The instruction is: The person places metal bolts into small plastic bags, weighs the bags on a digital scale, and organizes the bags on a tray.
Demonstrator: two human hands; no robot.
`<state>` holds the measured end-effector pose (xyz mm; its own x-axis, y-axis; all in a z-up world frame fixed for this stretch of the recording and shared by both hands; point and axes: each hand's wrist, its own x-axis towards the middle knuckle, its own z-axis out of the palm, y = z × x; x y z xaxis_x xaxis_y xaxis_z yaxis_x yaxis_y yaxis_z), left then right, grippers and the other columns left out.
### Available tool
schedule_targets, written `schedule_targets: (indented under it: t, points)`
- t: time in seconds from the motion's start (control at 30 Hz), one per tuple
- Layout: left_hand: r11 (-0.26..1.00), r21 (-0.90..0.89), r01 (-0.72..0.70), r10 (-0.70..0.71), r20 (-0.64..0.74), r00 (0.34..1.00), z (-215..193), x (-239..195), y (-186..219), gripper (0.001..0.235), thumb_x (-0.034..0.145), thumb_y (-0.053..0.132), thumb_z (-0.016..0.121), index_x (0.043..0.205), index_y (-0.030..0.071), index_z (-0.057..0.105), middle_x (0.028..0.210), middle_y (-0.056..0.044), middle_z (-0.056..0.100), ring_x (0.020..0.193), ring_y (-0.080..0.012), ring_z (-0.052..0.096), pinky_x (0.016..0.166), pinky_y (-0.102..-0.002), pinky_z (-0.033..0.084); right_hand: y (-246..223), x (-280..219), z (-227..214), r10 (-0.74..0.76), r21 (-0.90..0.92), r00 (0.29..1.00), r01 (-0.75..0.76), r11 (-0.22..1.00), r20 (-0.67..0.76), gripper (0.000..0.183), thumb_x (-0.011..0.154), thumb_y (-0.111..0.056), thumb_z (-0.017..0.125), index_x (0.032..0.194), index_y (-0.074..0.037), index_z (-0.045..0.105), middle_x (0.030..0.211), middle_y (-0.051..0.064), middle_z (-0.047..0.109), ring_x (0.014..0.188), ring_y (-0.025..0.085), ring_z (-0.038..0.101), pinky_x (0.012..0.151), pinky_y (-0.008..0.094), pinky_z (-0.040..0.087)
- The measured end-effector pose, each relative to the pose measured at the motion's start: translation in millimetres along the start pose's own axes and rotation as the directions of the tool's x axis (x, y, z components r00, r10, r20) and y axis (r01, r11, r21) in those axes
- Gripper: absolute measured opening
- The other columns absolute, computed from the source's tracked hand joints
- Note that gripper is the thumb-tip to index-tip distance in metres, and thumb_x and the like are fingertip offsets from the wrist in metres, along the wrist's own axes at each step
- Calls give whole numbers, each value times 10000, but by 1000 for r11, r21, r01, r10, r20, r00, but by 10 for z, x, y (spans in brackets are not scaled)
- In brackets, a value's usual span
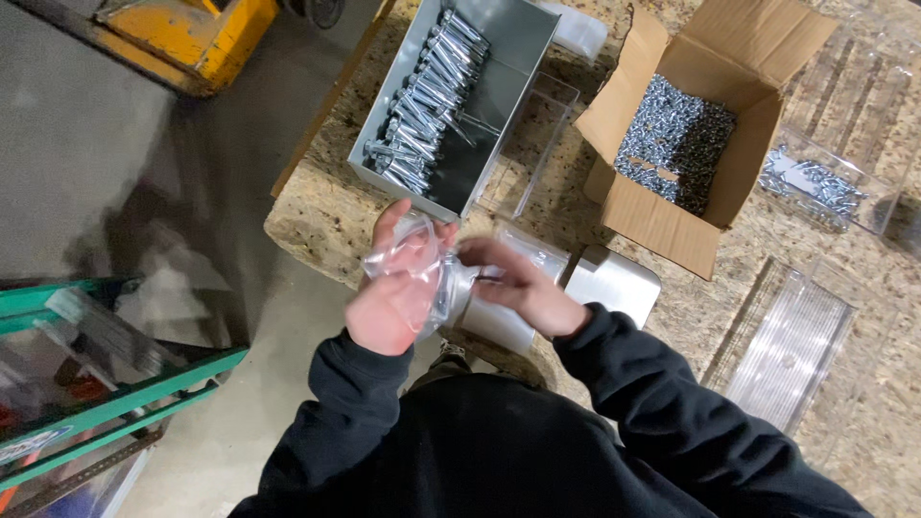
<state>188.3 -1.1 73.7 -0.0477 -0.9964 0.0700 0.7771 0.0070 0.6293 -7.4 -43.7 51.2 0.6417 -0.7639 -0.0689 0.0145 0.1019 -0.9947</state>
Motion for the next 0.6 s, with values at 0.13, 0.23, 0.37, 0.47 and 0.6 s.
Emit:
schedule_targets:
  t: [0.13,0.23,0.37,0.47,0.6]
  points:
    - [955,-235,180,-166,78,983,-239,121,63,756,768,131,628,1484,184,394,1306,-226,518,1262,-375,514,1074,-606,414,232,-24,286,71,345,995,-89,934,64,258,949,-43,664,1202,11,659,1089,86,710,998,180,694,912,363,574]
    - [929,-255,269,-225,189,956,-372,193,76,735,843,173,582,1543,170,356,1465,-278,471,1313,-386,538,953,-594,537,574,-33,343,21,458,997,-54,887,77,233,969,-38,653,1188,42,655,1001,191,740,843,271,740,805,401,616]
    - [895,-221,388,-323,280,904,-467,234,61,748,885,260,602,1549,227,259,1428,-281,491,1201,-460,592,777,-676,604,692,-100,403,-10,457,996,-33,889,91,280,961,-28,669,1223,67,633,1007,222,738,838,285,750,776,419,646]
    - [943,-138,303,-277,181,944,-189,162,125,764,836,198,653,1503,172,280,1296,-220,560,1159,-400,596,896,-615,545,617,-121,498,-44,411,997,14,911,63,339,896,8,722,1217,47,619,996,213,733,839,287,744,796,427,643]
    - [983,159,87,-92,24,995,144,-9,180,786,749,79,692,1451,94,338,1193,-165,554,1161,-299,543,1100,-491,398,506,3,614,-120,266,990,136,954,-74,429,816,105,735,1214,20,601,974,152,693,873,284,702,870,448,585]
